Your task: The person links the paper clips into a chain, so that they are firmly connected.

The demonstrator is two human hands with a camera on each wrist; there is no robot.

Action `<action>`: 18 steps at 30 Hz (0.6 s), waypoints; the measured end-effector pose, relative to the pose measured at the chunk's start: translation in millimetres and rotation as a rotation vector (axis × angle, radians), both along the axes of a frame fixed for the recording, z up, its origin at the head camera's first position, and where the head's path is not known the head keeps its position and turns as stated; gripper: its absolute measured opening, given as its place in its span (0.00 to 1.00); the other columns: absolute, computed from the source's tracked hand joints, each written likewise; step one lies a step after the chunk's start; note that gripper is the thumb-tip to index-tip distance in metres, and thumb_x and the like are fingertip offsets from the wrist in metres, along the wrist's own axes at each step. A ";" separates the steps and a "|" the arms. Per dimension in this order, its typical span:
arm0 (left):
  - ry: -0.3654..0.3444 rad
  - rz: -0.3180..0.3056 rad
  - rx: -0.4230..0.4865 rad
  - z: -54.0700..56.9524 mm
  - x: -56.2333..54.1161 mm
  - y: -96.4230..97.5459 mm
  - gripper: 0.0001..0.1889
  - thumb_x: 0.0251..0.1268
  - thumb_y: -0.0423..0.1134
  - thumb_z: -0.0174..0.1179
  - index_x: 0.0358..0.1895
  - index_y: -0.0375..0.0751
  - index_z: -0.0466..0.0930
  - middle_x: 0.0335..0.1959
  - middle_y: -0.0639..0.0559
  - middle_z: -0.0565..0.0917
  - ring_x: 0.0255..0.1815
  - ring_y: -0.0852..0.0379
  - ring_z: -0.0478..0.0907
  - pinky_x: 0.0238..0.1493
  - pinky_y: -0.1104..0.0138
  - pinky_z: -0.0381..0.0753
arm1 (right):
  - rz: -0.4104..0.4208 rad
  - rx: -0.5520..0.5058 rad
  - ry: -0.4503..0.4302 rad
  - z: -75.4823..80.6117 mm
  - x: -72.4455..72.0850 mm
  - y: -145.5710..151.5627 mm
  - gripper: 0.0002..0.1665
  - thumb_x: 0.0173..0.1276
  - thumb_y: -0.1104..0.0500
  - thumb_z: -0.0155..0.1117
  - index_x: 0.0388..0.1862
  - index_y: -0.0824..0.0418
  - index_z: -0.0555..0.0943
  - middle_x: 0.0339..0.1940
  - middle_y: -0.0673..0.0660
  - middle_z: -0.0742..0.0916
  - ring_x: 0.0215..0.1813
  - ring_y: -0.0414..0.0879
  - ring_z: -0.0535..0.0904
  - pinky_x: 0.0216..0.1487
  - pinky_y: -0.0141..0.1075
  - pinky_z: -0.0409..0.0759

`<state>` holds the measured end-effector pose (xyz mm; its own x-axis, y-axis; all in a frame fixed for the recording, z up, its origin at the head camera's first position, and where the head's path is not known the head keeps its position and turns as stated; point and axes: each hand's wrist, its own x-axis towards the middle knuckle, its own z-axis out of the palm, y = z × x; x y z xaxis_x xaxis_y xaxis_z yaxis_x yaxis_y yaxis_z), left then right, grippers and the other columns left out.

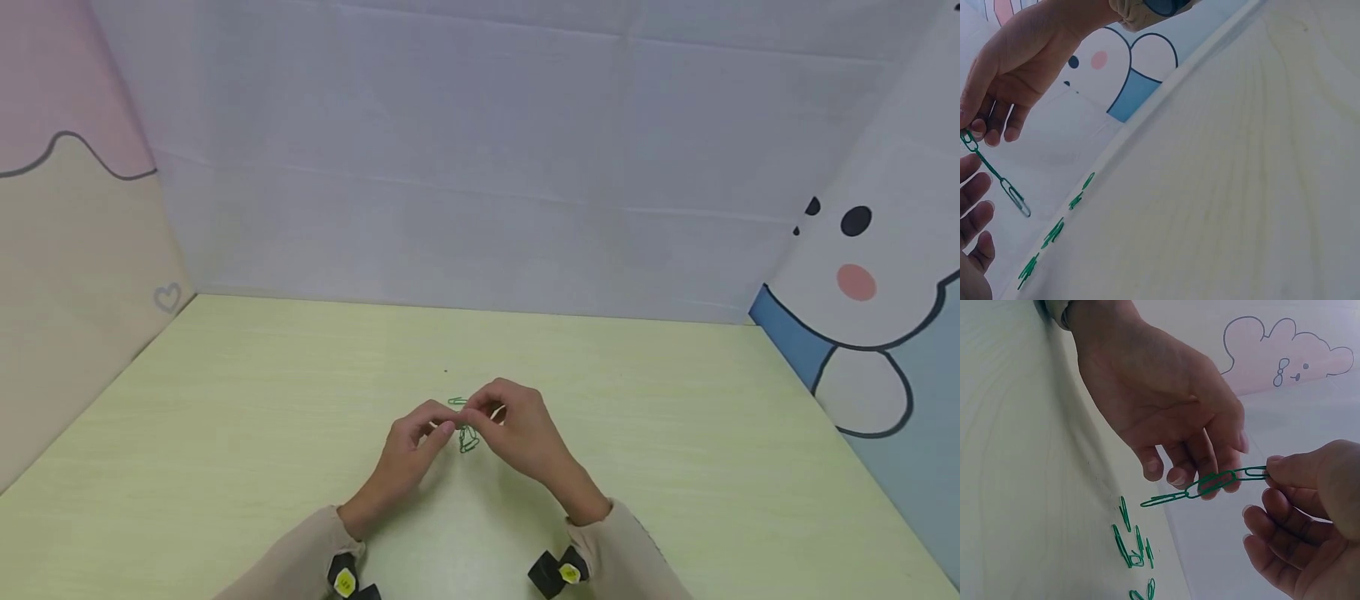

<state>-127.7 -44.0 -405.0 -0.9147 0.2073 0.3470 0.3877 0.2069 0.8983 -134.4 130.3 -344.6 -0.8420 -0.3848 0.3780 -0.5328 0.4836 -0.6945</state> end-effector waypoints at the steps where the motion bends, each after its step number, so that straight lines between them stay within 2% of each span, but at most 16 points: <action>1: 0.012 -0.002 0.011 0.3 0.3 -0.4 0.06 0.67 0.34 0.56 0.41 0.41 0.82 0.36 0.50 0.81 0.37 0.63 0.72 0.38 0.72 0.71 | -0.001 -0.002 -0.001 -0.9 -0.3 -1.0 0.05 0.62 0.61 0.67 0.31 0.62 0.82 0.29 0.50 0.86 0.31 0.36 0.78 0.33 0.31 0.79; 6: 0.087 -0.018 0.039 -1.6 0.0 -1.8 0.05 0.65 0.33 0.58 0.40 0.40 0.82 0.34 0.48 0.81 0.36 0.64 0.71 0.37 0.70 0.71 | -0.001 -0.019 -0.013 -6.5 -1.2 -4.9 0.03 0.62 0.61 0.67 0.32 0.60 0.83 0.30 0.50 0.86 0.30 0.36 0.78 0.33 0.30 0.78; 10: 0.128 -0.005 0.045 -4.4 -2.0 -1.3 0.04 0.64 0.33 0.59 0.38 0.40 0.82 0.32 0.48 0.81 0.35 0.65 0.71 0.36 0.70 0.72 | 0.004 -0.028 -0.012 -9.8 -1.9 -6.2 0.02 0.62 0.61 0.67 0.32 0.59 0.83 0.30 0.50 0.86 0.31 0.36 0.77 0.33 0.30 0.78; 18: 0.146 0.036 0.067 -5.1 -3.5 0.6 0.02 0.63 0.31 0.60 0.35 0.39 0.82 0.30 0.48 0.81 0.33 0.66 0.71 0.34 0.70 0.71 | 0.005 0.015 -0.010 -13.5 -5.2 -3.7 0.03 0.65 0.63 0.63 0.36 0.61 0.82 0.33 0.51 0.85 0.33 0.37 0.79 0.35 0.31 0.79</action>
